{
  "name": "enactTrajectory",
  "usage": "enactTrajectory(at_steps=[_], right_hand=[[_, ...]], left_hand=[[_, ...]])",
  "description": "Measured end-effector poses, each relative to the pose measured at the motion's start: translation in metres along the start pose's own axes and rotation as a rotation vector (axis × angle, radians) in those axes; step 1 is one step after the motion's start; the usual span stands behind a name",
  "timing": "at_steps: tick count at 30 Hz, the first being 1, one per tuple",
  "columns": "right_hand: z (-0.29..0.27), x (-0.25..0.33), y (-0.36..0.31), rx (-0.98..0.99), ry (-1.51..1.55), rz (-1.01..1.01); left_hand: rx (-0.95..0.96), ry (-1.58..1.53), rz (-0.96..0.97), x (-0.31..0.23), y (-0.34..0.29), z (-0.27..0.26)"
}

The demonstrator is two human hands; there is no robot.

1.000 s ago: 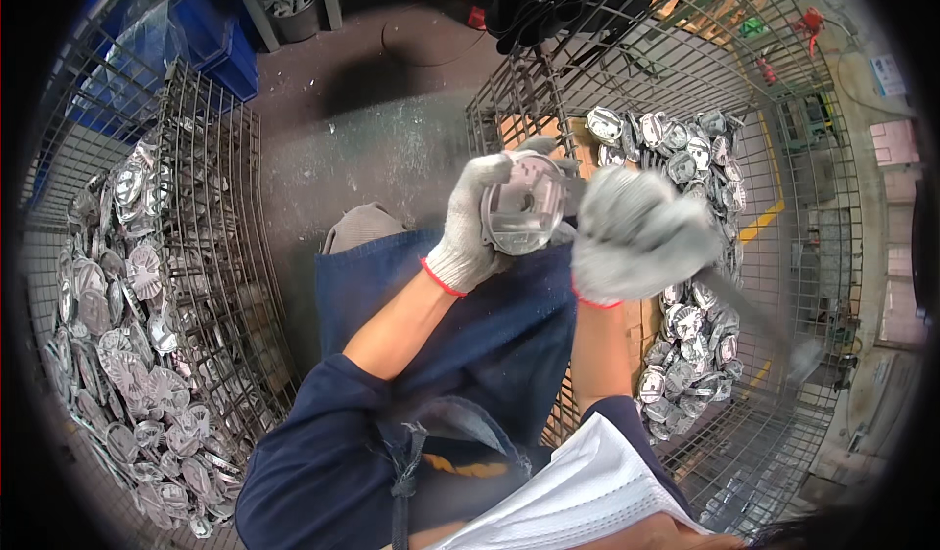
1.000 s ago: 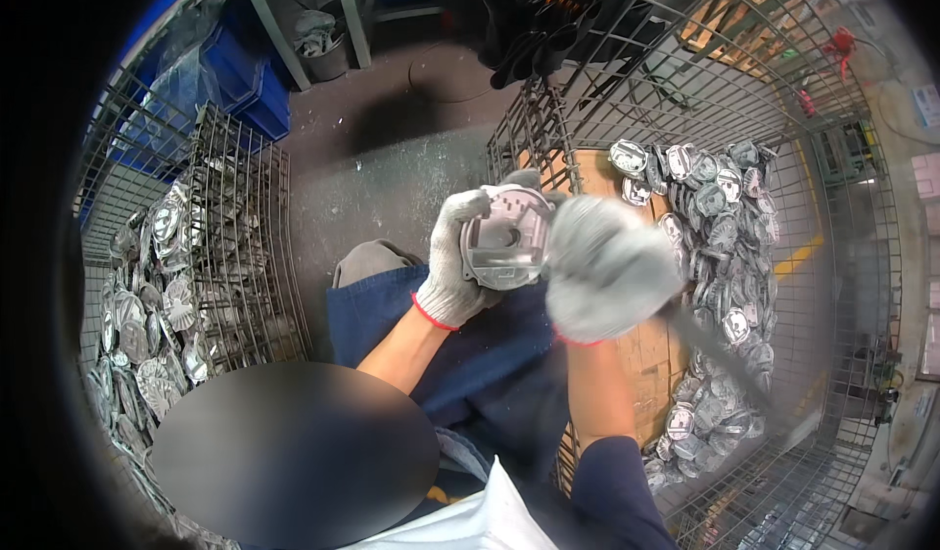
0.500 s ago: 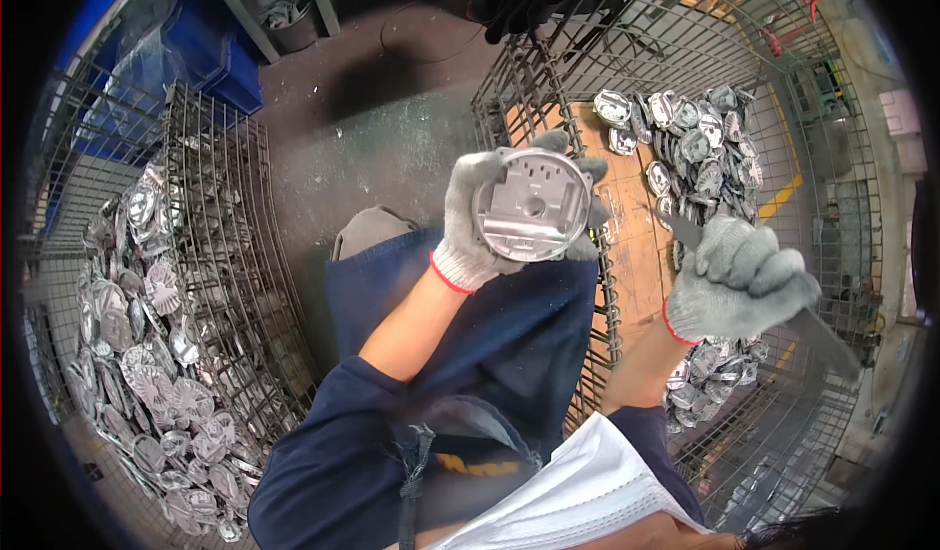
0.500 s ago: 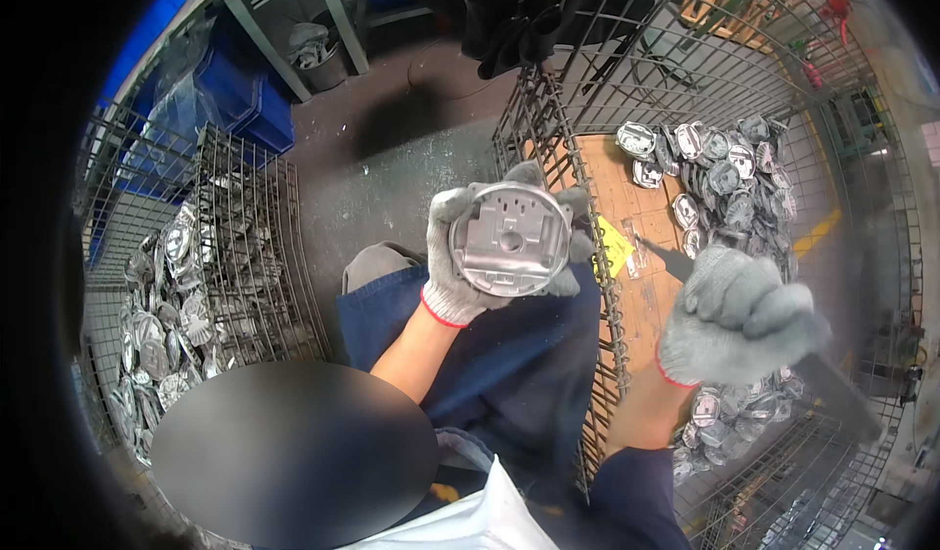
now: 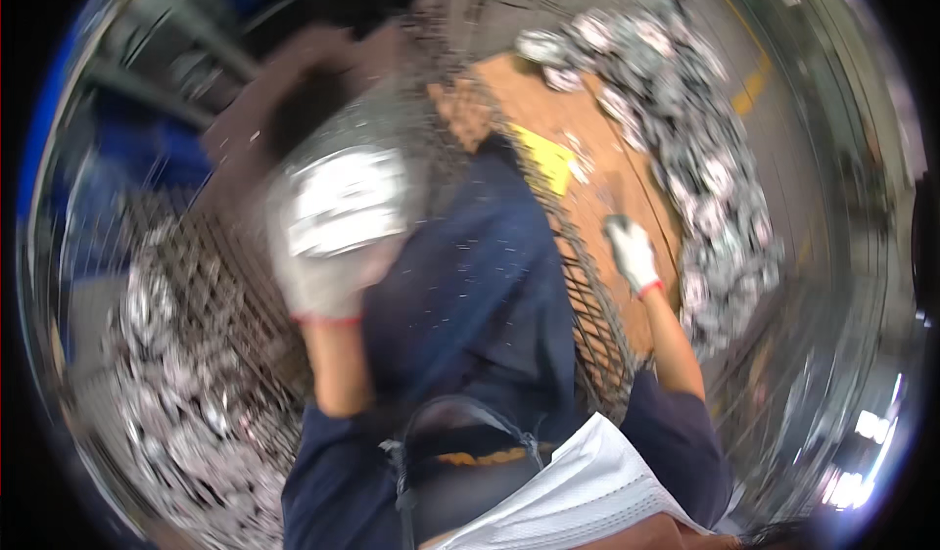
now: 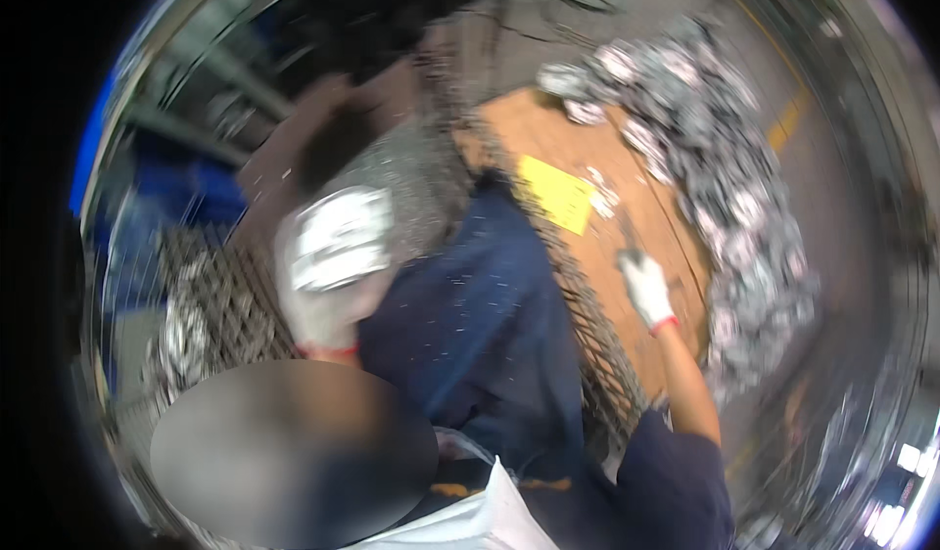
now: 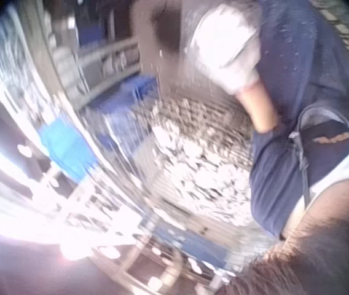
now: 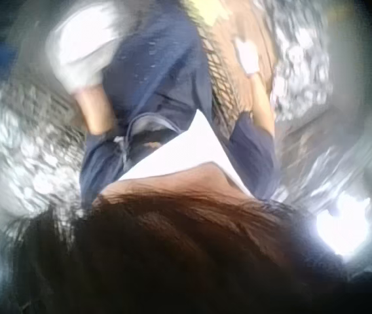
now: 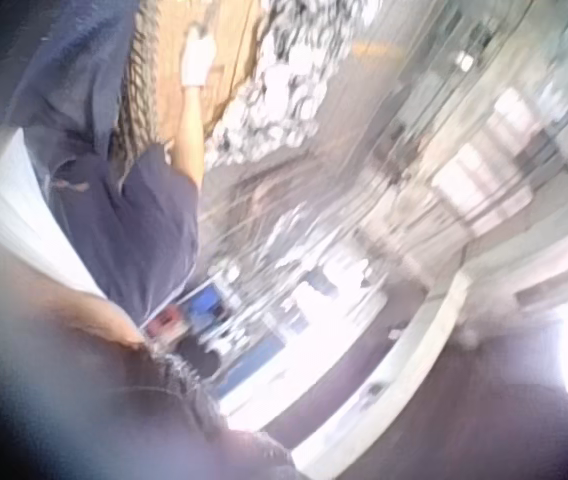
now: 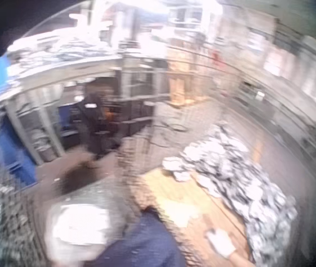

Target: Using a handheld scraping tool to remove burrs and excess material from circular metal castings.

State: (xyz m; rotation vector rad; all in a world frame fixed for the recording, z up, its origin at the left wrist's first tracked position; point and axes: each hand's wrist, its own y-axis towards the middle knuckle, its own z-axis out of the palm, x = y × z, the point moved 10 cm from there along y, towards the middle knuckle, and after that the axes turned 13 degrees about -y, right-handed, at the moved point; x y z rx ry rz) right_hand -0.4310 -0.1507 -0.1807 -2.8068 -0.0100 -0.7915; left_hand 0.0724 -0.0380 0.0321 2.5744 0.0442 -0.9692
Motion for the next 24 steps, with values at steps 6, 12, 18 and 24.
enactTrajectory(at_steps=[6,12,18,24], right_hand=[[0.04,-0.244,-0.127,0.099,-0.24,0.523],[-0.032,-0.355,-0.205,-0.159,-0.438,1.014],[-0.05,-0.412,-0.154,-0.268,-0.568,1.092],[-0.065,-0.445,-0.095,-0.133,-0.707,1.052]], left_hand=[[-0.752,-0.687,-0.726,0.183,-0.124,-0.156],[-0.917,-0.988,-0.737,0.206,-0.13,-0.151],[-0.923,-1.093,-0.701,0.192,-0.093,-0.144],[-0.906,-1.288,-0.651,0.151,-0.04,-0.119]])
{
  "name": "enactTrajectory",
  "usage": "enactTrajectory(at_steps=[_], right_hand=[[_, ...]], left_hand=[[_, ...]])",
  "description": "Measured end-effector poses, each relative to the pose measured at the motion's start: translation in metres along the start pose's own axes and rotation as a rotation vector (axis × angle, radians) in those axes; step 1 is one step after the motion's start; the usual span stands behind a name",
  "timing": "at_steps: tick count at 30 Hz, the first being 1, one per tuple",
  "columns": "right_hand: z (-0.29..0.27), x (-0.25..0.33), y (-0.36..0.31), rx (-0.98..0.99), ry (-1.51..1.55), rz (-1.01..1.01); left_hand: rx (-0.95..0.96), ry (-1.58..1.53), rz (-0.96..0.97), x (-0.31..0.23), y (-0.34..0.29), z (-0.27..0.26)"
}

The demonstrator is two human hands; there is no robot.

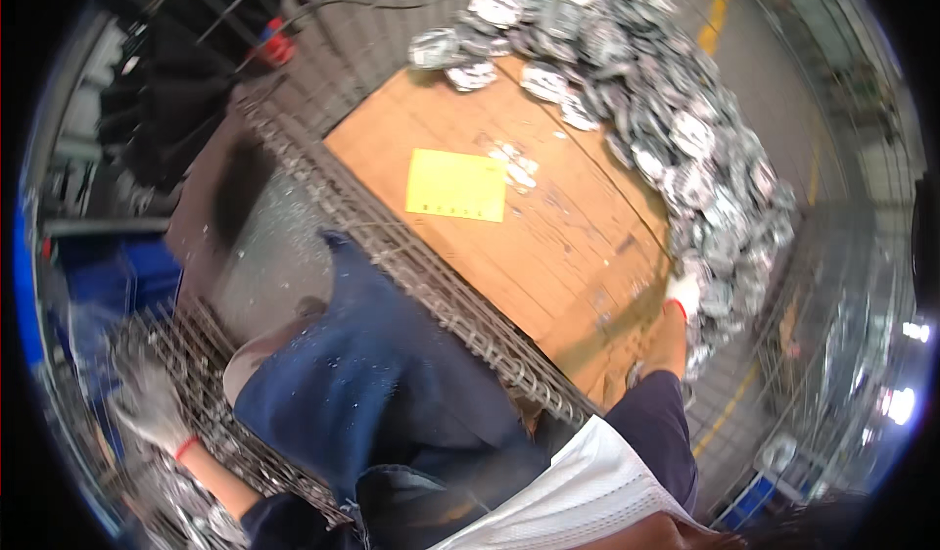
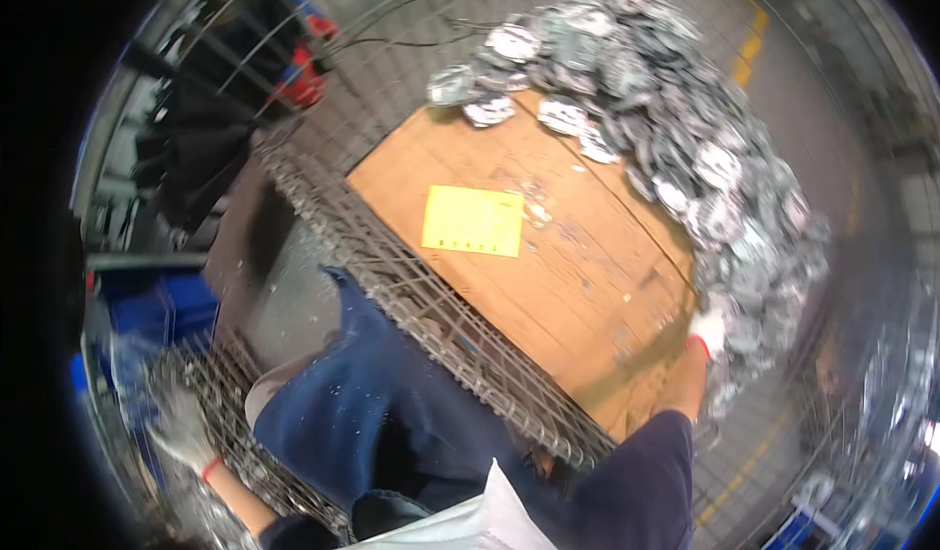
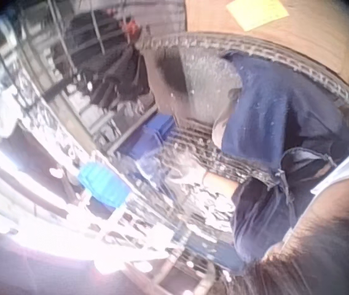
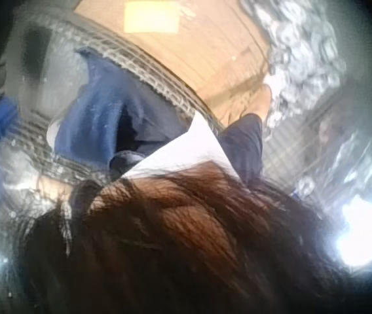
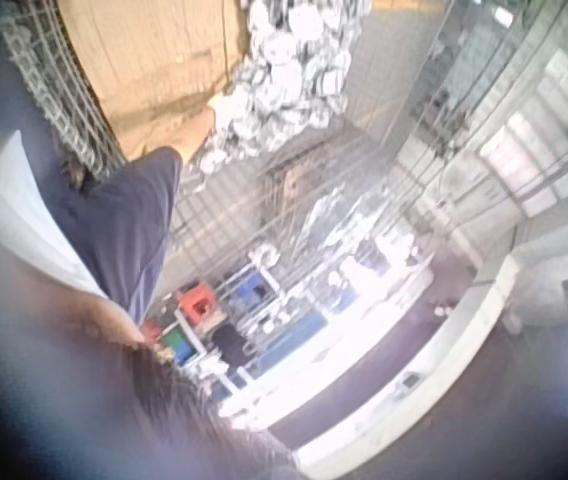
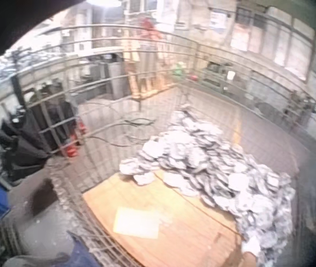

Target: Using a handheld scraping tool to remove burrs and excess material from circular metal castings.

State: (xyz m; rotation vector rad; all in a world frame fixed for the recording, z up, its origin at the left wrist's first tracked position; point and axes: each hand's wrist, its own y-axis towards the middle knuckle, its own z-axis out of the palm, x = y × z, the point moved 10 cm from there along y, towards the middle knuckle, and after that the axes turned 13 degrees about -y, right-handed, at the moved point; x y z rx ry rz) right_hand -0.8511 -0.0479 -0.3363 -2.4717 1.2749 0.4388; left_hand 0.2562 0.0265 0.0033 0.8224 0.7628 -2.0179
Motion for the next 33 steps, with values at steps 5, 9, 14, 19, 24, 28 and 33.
enactTrajectory(at_steps=[5,9,14,19,24,28,33], right_hand=[[-0.024,0.027,-0.014,-0.051,0.015,-0.199],[-0.068,0.1,-0.06,-0.065,0.205,-0.459],[-0.191,0.235,-0.186,0.435,1.088,-0.758],[-0.389,0.309,-0.366,0.438,1.207,-1.095],[-0.492,0.322,-0.544,0.549,0.973,-1.503],[-0.538,0.308,-0.605,0.649,1.209,-1.524],[-0.625,0.255,-0.639,0.862,2.045,-1.906]], left_hand=[[0.115,-0.049,-0.017,0.023,0.0,0.05],[0.636,-0.268,-0.361,0.076,-0.035,0.128],[0.547,-0.516,-0.798,0.194,-0.125,0.174],[0.502,-0.369,-0.819,0.264,-0.181,0.193],[0.624,-0.501,-0.667,0.23,-0.178,0.19],[0.547,-0.787,-0.881,0.203,-0.159,0.179],[0.65,-0.971,-1.028,0.171,-0.156,0.179]])
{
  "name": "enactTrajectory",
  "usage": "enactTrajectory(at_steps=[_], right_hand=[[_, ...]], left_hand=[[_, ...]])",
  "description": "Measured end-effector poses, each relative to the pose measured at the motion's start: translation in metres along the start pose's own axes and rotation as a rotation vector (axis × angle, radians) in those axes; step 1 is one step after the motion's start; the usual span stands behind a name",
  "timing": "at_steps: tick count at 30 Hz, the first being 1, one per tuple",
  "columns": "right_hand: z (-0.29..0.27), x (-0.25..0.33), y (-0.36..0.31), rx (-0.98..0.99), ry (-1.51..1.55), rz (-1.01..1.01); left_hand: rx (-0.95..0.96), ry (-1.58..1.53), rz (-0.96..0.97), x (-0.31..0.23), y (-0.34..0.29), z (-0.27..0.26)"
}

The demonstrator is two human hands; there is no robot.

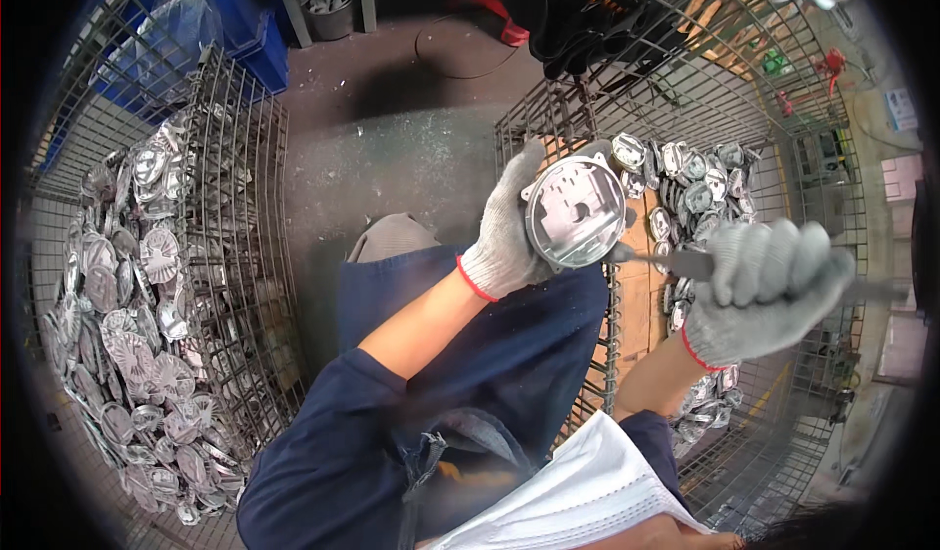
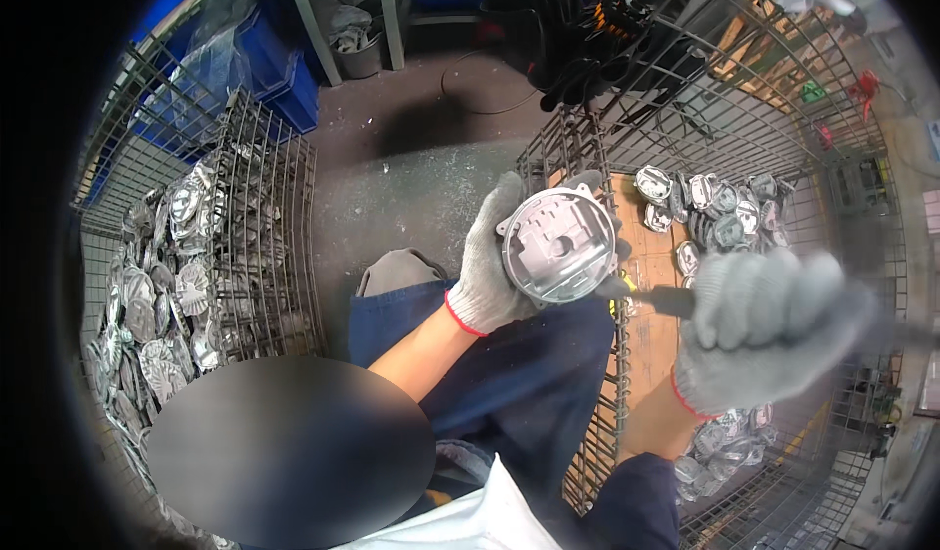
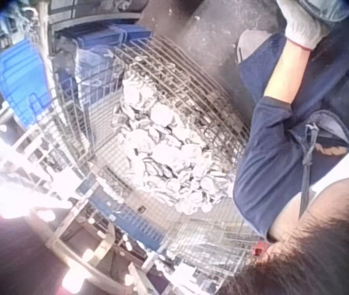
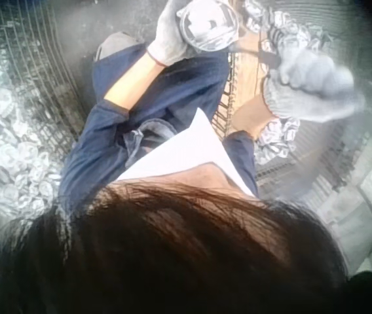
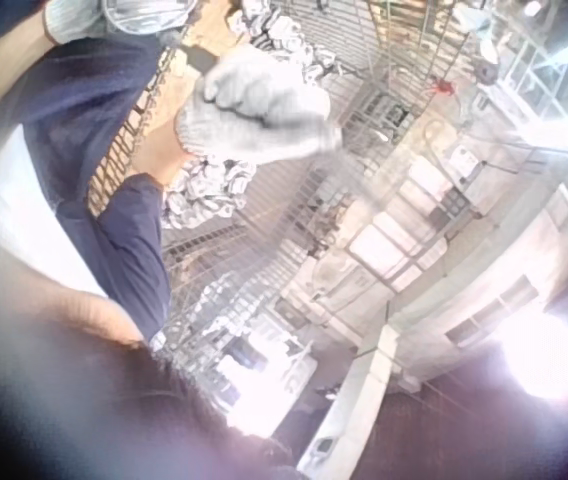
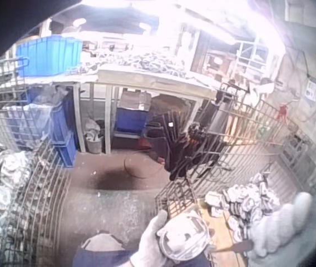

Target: Using a handheld scraping tool to remove burrs and excess material from circular metal castings.

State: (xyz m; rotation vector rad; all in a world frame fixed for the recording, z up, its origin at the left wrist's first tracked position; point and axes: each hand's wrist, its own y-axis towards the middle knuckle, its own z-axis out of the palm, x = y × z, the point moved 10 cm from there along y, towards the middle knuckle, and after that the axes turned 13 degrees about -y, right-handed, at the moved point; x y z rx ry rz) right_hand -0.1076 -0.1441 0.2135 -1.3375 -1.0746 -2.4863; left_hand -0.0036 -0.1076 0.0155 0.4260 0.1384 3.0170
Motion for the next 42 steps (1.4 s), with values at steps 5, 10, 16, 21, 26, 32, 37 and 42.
enactTrajectory(at_steps=[5,10,16,21,26,32,37,42], right_hand=[[0.038,0.016,-0.005,0.219,0.033,-0.255],[0.048,-0.021,-0.006,0.185,-0.06,-0.163],[0.054,-0.033,-0.009,0.193,-0.066,-0.124],[0.04,-0.044,-0.025,0.22,-0.181,-0.127],[0.027,-0.055,-0.04,0.146,-0.143,-0.165],[0.028,-0.014,-0.038,-0.007,-0.305,-0.282],[0.029,0.019,-0.043,0.054,-0.194,-0.427],[0.021,-0.012,-0.046,0.127,-0.168,-0.288]], left_hand=[[0.065,-0.056,-0.149,0.007,-0.001,0.012],[-0.079,-0.052,-0.155,0.005,-0.006,-0.001],[-0.122,0.051,-0.127,0.001,-0.005,-0.01],[-0.135,0.153,-0.198,0.007,0.001,-0.023],[-0.153,0.244,-0.2,0.013,0.006,-0.039],[-0.163,0.224,-0.272,0.021,0.006,-0.039],[-0.107,0.101,-0.27,0.018,0.004,-0.022],[-0.074,0.02,-0.26,0.013,0.001,-0.019]])
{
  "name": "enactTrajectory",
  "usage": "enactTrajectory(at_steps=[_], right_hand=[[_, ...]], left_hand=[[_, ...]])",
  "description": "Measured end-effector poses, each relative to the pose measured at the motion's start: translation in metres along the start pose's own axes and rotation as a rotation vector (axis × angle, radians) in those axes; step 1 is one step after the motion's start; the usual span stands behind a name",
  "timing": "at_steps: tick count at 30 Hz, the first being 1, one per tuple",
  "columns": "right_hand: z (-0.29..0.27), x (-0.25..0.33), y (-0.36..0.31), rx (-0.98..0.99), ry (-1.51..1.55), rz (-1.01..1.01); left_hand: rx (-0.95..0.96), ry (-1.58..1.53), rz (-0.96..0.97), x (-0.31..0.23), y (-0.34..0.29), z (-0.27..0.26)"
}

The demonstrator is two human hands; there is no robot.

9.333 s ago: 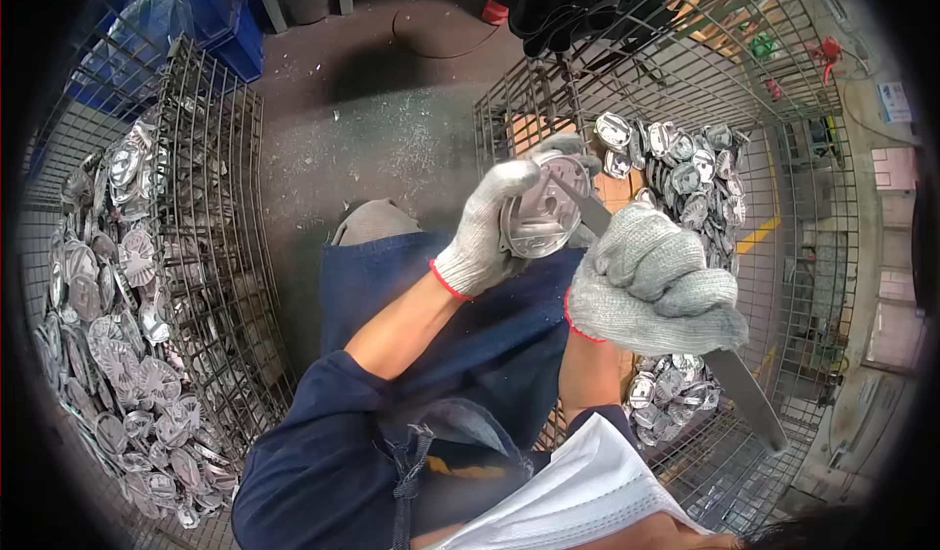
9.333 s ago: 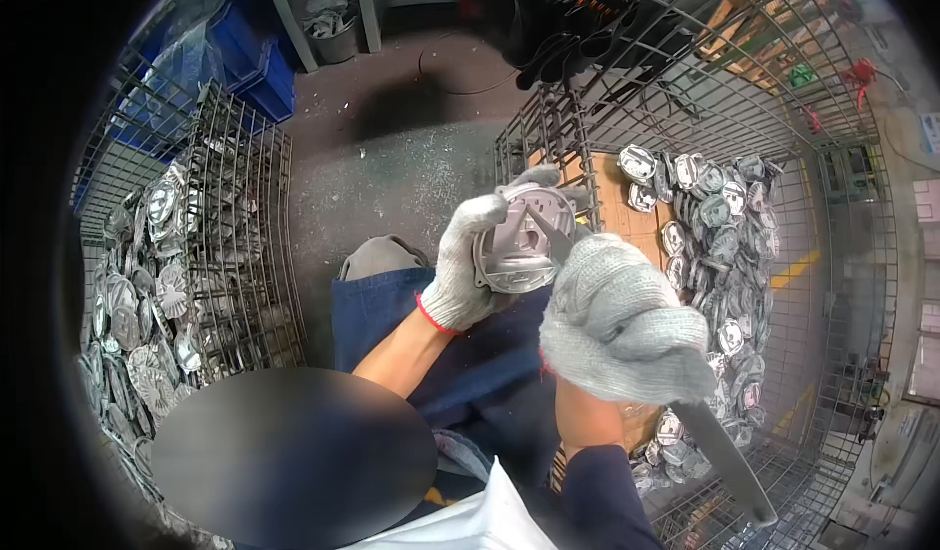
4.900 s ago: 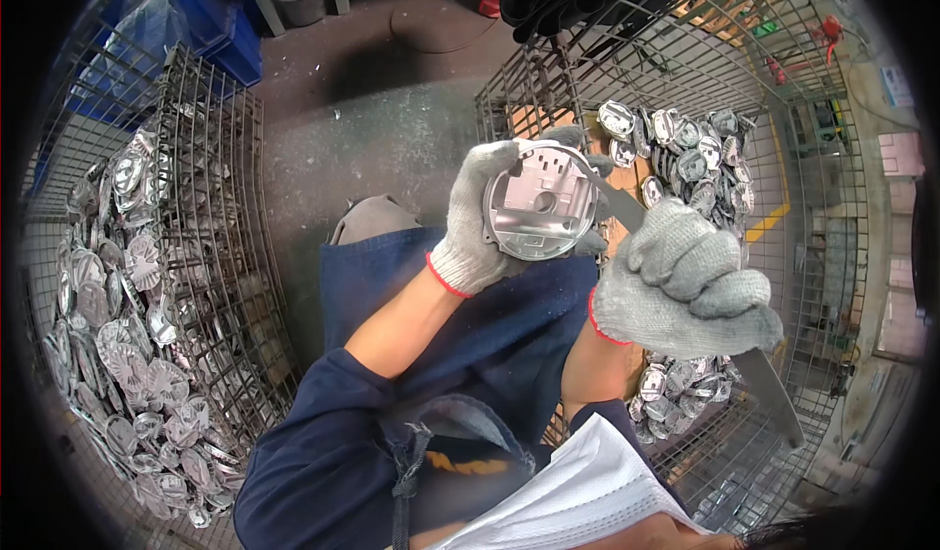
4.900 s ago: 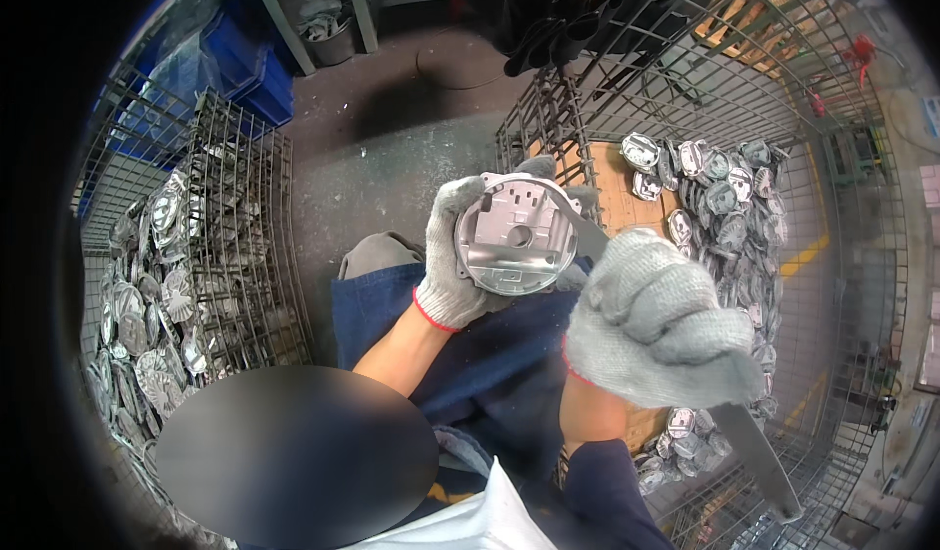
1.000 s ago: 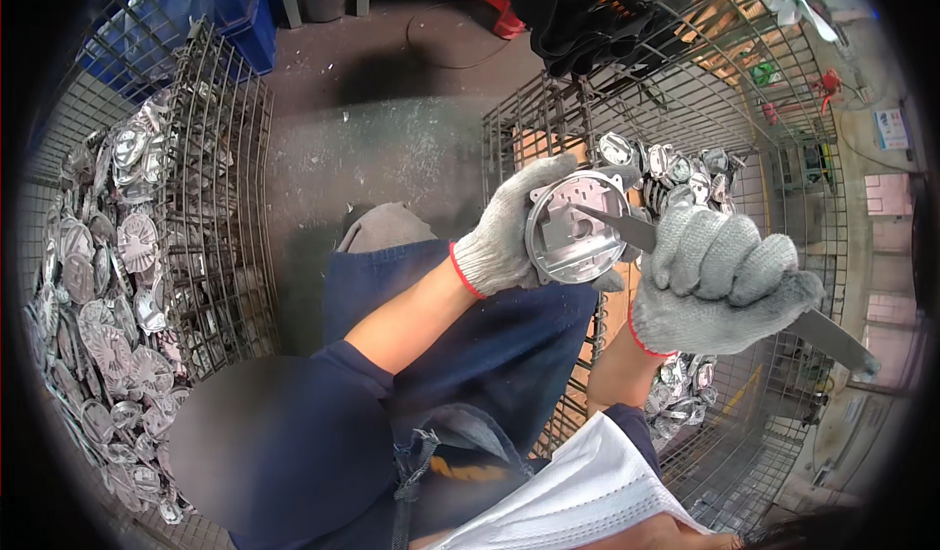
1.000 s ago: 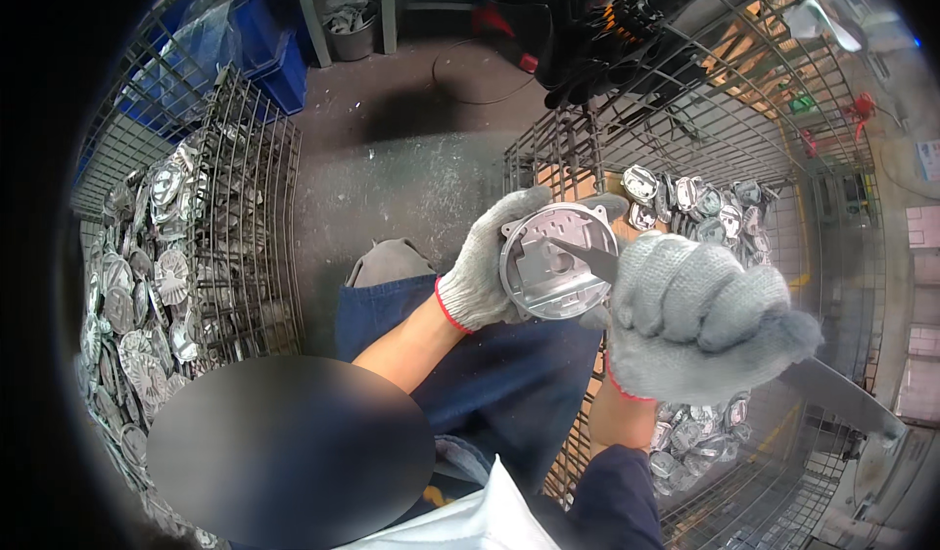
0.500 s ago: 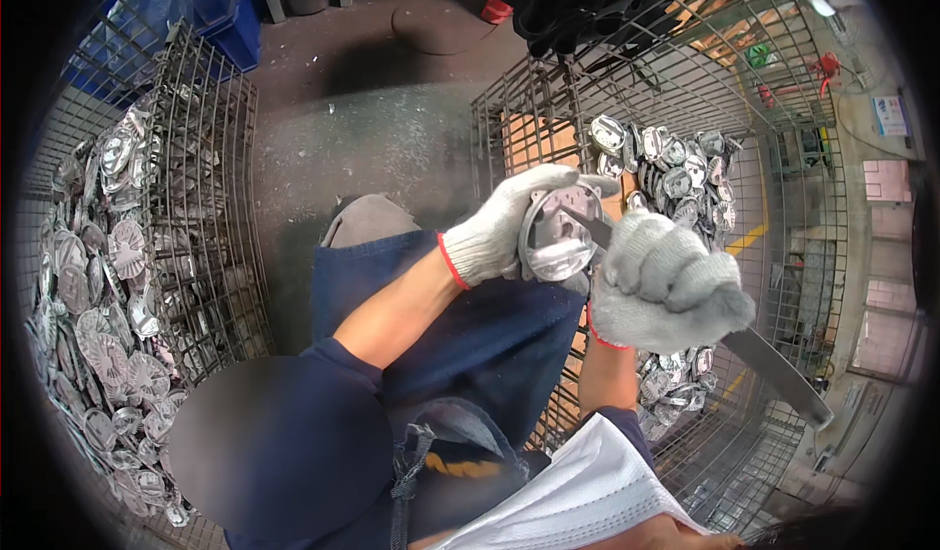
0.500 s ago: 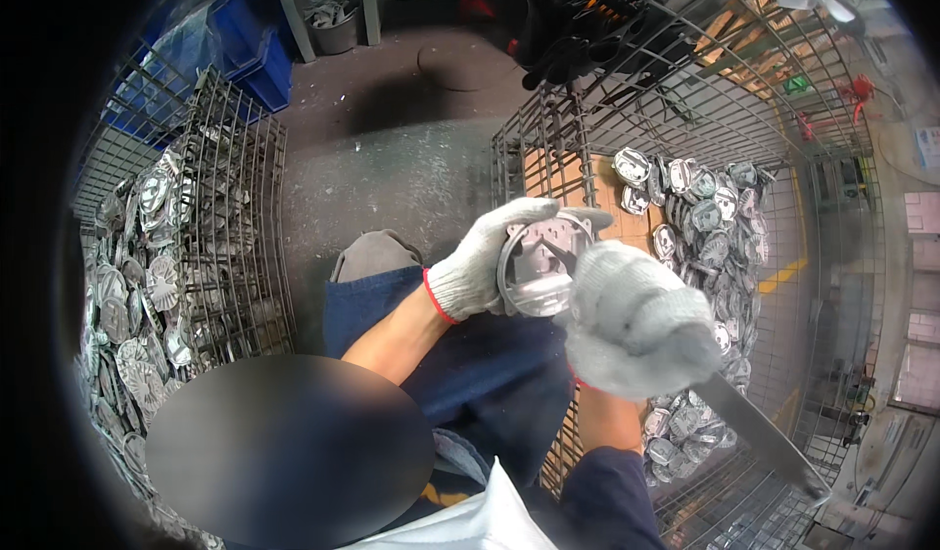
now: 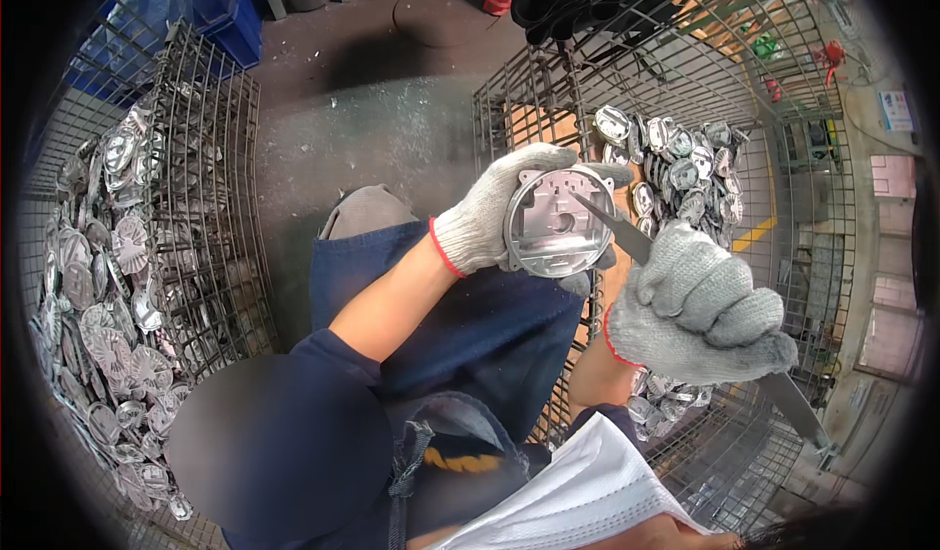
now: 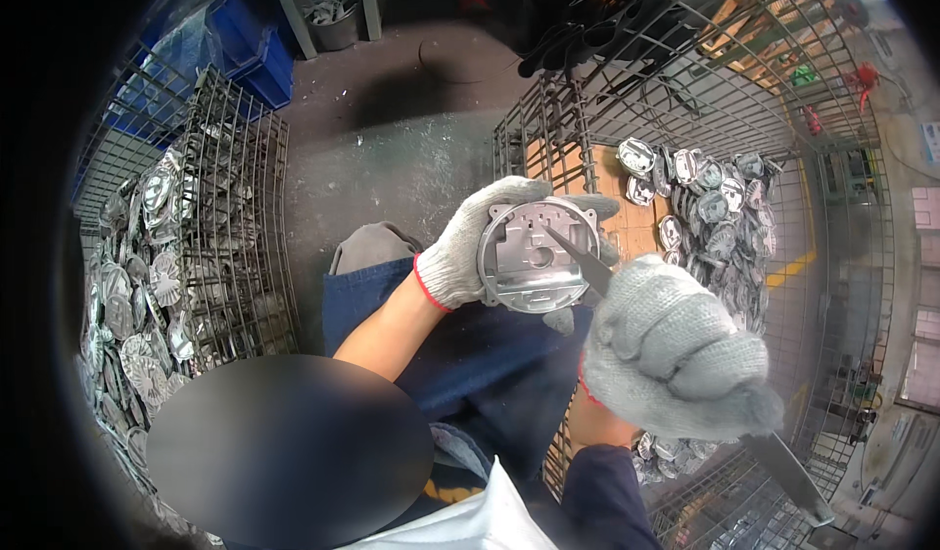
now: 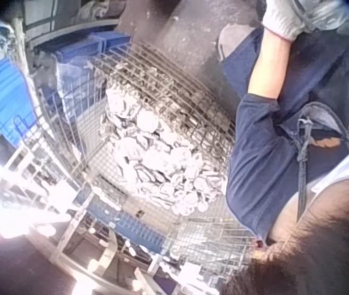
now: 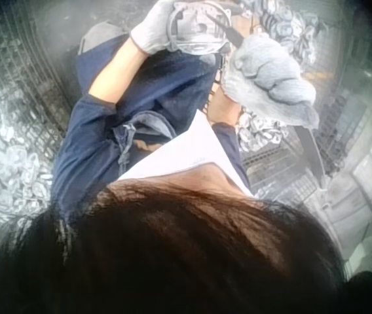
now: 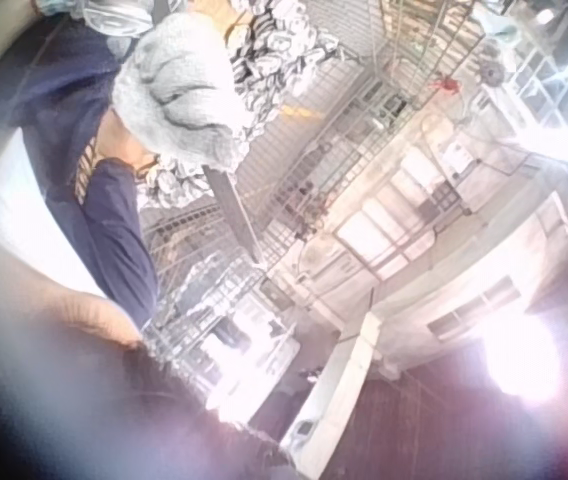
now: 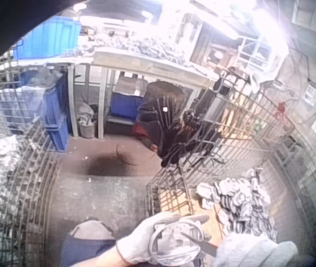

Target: Using a handheld scraping tool to remove burrs and excess material from circular metal castings.

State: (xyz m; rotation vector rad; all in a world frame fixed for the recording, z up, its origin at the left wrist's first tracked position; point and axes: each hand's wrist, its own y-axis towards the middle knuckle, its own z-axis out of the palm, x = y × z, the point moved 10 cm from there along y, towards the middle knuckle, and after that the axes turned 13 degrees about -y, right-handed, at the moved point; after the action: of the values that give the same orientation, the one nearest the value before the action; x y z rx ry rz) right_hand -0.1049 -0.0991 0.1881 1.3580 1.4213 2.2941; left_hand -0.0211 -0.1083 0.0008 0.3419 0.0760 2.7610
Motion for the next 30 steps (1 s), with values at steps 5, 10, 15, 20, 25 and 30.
enactTrajectory(at_steps=[5,10,15,20,25,30], right_hand=[[-0.002,-0.01,-0.006,-0.002,0.052,0.035],[0.004,-0.01,-0.011,-0.004,0.034,-0.027],[0.009,-0.013,-0.024,-0.036,-0.098,-0.076],[0.008,-0.022,-0.036,-0.012,-0.163,-0.053],[0.001,-0.029,-0.026,-0.021,-0.058,-0.006],[-0.007,-0.002,-0.008,-0.163,0.0,-0.033]], left_hand=[[-0.09,-0.047,0.023,-0.003,-0.001,-0.014],[0.004,-0.099,-0.02,0.003,0.005,-0.003],[-0.044,0.059,0.005,0.005,0.006,-0.01],[-0.194,0.383,0.114,-0.009,0.006,-0.023],[-0.174,0.366,0.072,-0.005,0.003,-0.016],[-0.24,0.409,0.02,-0.003,-0.001,-0.019]])
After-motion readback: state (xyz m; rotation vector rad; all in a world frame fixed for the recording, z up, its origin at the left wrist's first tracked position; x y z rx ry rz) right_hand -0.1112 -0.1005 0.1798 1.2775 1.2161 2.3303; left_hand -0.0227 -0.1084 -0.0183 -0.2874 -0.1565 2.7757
